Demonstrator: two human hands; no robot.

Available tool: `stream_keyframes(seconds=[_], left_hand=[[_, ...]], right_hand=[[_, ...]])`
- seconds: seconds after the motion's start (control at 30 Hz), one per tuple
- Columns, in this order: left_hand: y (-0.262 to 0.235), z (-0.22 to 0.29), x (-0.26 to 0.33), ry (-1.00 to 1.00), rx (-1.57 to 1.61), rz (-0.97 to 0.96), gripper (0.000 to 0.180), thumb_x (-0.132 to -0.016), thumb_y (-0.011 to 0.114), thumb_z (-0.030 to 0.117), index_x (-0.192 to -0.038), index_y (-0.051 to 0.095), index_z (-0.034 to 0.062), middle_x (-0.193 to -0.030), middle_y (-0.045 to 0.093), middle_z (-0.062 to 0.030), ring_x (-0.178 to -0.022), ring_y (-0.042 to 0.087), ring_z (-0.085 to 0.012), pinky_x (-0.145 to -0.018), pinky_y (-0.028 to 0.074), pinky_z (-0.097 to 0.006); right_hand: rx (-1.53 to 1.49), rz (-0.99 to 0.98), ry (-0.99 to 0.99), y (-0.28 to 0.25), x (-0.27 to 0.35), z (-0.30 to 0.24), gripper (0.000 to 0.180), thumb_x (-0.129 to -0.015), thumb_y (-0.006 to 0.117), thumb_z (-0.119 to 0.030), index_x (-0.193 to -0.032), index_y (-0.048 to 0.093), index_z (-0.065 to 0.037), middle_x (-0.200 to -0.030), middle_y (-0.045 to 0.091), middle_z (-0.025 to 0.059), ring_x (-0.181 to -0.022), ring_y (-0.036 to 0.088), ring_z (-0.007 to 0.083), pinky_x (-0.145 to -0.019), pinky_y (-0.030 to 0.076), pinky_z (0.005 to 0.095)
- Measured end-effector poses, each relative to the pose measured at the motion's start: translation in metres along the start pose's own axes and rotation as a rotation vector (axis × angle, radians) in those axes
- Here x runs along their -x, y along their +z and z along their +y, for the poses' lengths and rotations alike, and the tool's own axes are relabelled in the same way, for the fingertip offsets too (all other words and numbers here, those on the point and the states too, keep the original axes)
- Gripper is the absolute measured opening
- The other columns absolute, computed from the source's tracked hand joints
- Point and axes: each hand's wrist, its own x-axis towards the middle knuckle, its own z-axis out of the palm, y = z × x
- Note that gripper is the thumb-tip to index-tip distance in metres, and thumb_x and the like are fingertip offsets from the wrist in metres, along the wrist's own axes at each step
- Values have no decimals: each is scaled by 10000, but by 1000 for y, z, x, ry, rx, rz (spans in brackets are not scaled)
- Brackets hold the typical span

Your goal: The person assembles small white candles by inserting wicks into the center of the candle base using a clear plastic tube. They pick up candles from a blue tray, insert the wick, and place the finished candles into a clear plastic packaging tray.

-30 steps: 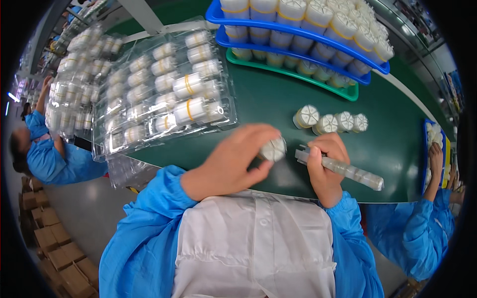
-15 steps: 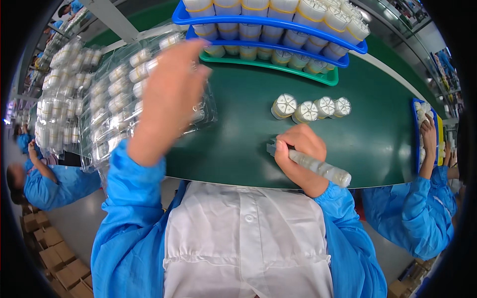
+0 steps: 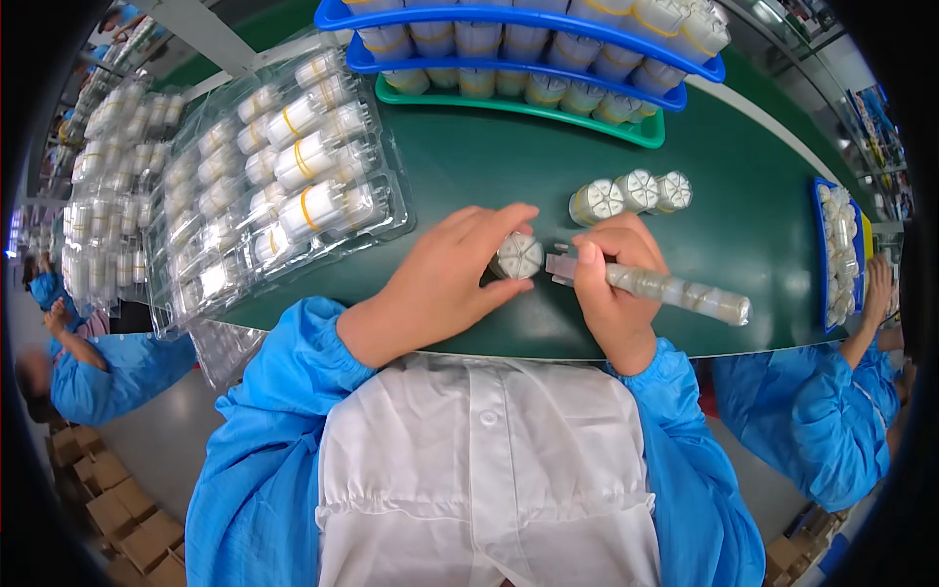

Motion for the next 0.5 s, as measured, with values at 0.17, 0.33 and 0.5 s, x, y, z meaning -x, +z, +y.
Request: stream_keyframes(seconds=[0.17,0.33,0.5], left_hand=[[5,1,13,-32,100,19,692,-749,869,141,-1354,545,49,-1167,703,-111,-1070,640,-322,-910,515,-417],[12,-7,16,38,29,66,674,-719,891,169,-1297,566,51,-1169,665,-128,-1042,626,-330,-881,510,-413],[22,-12,21,44,-46,116,604,-717,870,130,-1240,580,49,-1169,601,-141,-1043,595,-346,-863,498,-415]], right_hand=[[0,-94,26,7,0,-4,80,-834,724,2,-806,651,-17,-746,604,82,-615,572,207,-547,459,335],[57,-177,-6,9,0,-3,101,-837,729,-11,-791,641,-29,-739,581,82,-603,562,210,-532,444,342],[20,-184,9,8,1,-1,97,-839,733,-17,-800,645,-32,-747,579,82,-601,563,210,-532,451,343]])
